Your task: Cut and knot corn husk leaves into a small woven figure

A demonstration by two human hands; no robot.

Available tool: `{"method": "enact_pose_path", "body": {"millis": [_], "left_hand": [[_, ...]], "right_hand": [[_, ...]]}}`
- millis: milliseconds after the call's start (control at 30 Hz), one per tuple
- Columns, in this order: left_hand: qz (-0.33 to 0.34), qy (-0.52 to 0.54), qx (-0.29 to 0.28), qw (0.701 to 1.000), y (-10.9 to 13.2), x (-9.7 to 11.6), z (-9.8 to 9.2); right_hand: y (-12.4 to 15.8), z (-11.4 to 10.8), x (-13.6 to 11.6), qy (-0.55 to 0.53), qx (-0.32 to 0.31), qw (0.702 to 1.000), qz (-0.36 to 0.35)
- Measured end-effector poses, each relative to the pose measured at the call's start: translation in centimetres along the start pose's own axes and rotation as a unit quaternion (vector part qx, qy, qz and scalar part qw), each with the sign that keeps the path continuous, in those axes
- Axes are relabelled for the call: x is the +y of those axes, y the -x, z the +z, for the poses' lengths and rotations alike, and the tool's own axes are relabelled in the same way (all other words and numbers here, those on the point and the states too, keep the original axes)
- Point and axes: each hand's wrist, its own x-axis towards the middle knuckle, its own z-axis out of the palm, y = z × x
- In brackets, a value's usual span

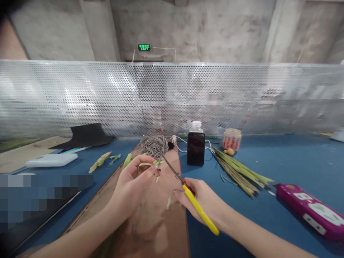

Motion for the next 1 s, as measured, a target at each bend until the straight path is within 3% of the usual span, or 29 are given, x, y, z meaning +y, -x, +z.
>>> {"method": "enact_pose_path", "body": {"millis": [433, 633, 1000], "left_hand": [[-0.005, -0.016, 0.007, 1.000, 0.00, 0.12, 0.13], [0.004, -0.024, -0.004, 1.000, 0.18, 0.02, 0.06], [0.008, -0.027, -0.003, 1.000, 0.12, 0.01, 0.04]], "right_hand": [[-0.27, 0.03, 0.88, 0.020, 0.008, 0.999, -0.047], [-0.16, -0.04, 0.05, 0.024, -0.009, 1.000, -0.005], [-0.27, 0.06, 0.67, 0.033, 0.000, 0.999, -0.025]]}}
